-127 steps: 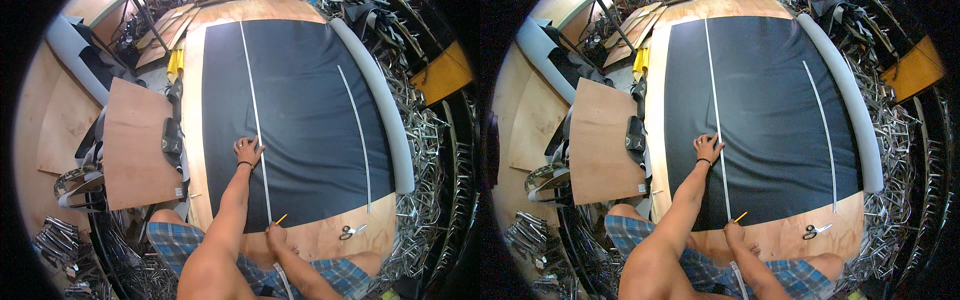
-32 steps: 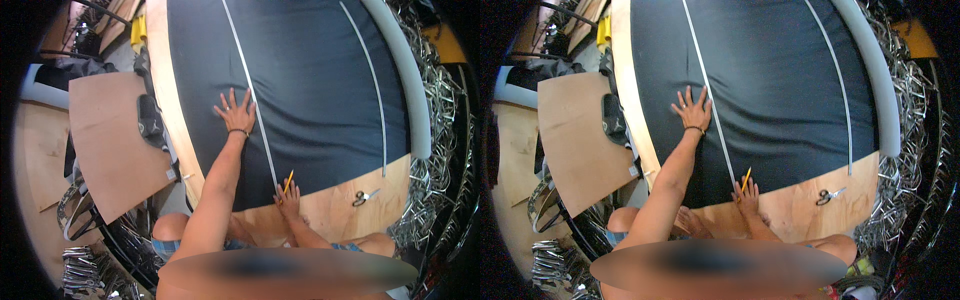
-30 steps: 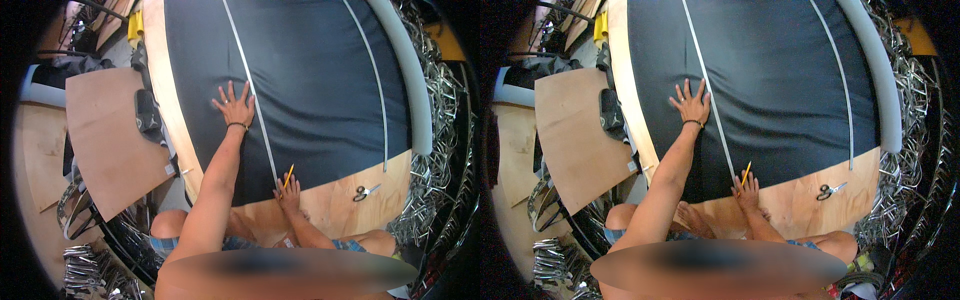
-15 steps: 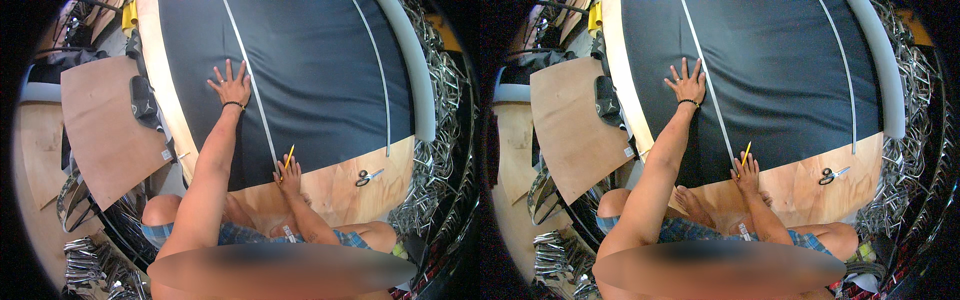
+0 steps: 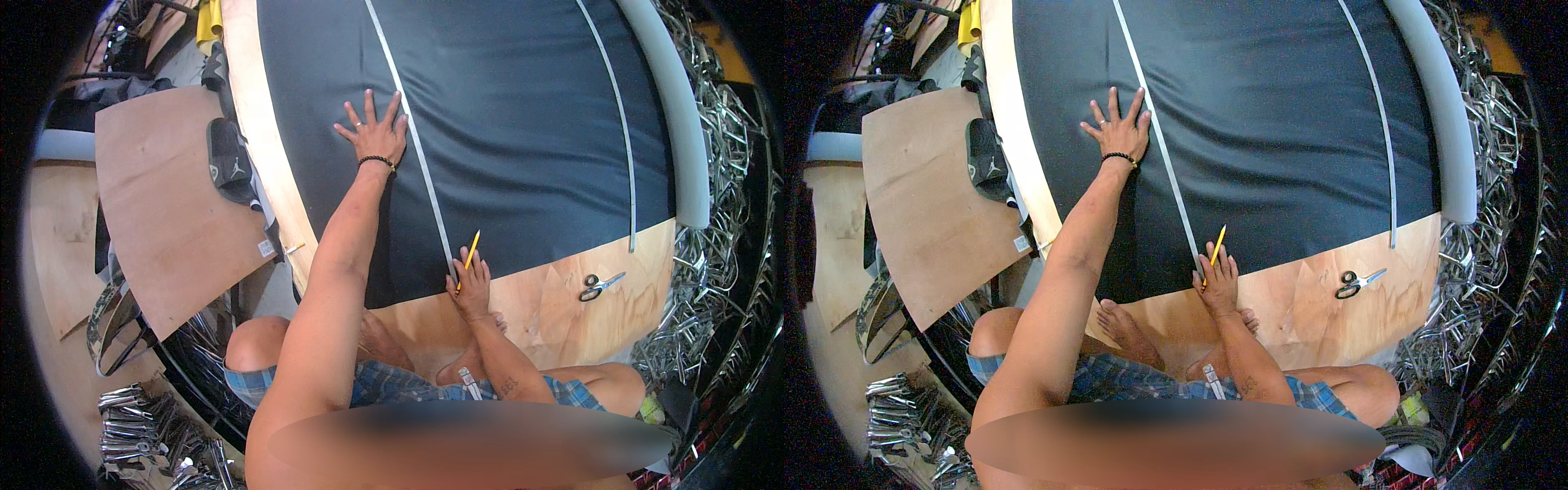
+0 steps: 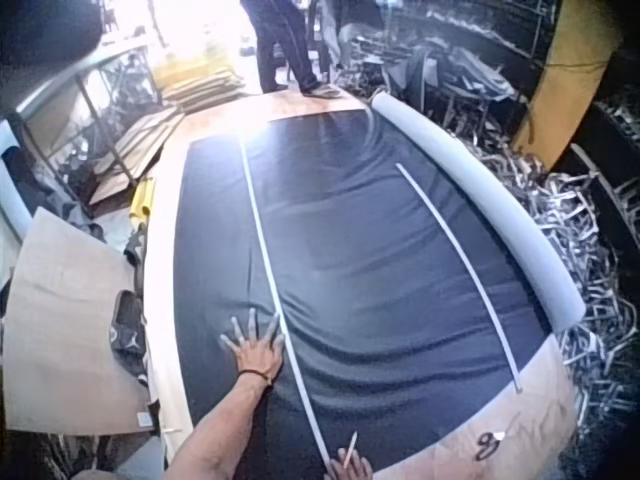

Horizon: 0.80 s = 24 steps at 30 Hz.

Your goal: The person uses a pencil and a straight edge to draw straight lines on a large black sheet of material laid on a wooden workbench. They reposition the straight edge multiple times to create several parallel lines across the surface.

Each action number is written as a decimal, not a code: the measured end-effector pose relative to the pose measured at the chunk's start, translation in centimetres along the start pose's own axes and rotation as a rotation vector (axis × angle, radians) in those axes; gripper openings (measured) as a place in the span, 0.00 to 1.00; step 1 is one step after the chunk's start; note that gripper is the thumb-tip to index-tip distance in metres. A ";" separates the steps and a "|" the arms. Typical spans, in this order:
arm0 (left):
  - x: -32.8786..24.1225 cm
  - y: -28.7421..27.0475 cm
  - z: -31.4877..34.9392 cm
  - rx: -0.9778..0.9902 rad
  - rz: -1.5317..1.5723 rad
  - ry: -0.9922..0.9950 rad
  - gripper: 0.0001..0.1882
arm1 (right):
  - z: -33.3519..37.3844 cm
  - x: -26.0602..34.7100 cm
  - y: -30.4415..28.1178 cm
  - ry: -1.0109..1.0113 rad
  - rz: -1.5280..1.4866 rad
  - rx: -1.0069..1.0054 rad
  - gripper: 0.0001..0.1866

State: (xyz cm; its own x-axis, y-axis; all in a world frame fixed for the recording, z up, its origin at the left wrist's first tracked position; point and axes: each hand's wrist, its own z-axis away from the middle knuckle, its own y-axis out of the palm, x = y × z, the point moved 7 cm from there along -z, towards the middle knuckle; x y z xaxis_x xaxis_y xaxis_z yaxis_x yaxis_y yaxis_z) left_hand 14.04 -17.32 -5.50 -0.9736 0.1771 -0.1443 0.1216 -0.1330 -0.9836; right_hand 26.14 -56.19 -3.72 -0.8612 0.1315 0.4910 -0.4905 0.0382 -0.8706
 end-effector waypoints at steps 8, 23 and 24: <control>-0.2 -0.2 0.1 -0.045 -0.006 0.009 0.30 | -0.2 0.2 -0.1 -0.016 0.023 0.011 0.24; -0.3 -0.8 0.0 0.029 -0.055 -0.010 0.31 | -0.5 0.4 0.2 0.047 -0.003 0.031 0.21; -0.3 -1.0 0.0 0.068 -0.062 -0.014 0.31 | -0.4 0.6 0.0 0.057 -0.014 0.038 0.21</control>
State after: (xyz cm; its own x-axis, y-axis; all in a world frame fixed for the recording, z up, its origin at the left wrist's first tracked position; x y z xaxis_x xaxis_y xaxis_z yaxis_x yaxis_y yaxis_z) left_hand 14.18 -17.26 -4.47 -0.9815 0.1733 -0.0809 0.0475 -0.1886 -0.9809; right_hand 25.71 -55.68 -3.41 -0.8457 0.1878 0.4995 -0.5082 0.0026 -0.8613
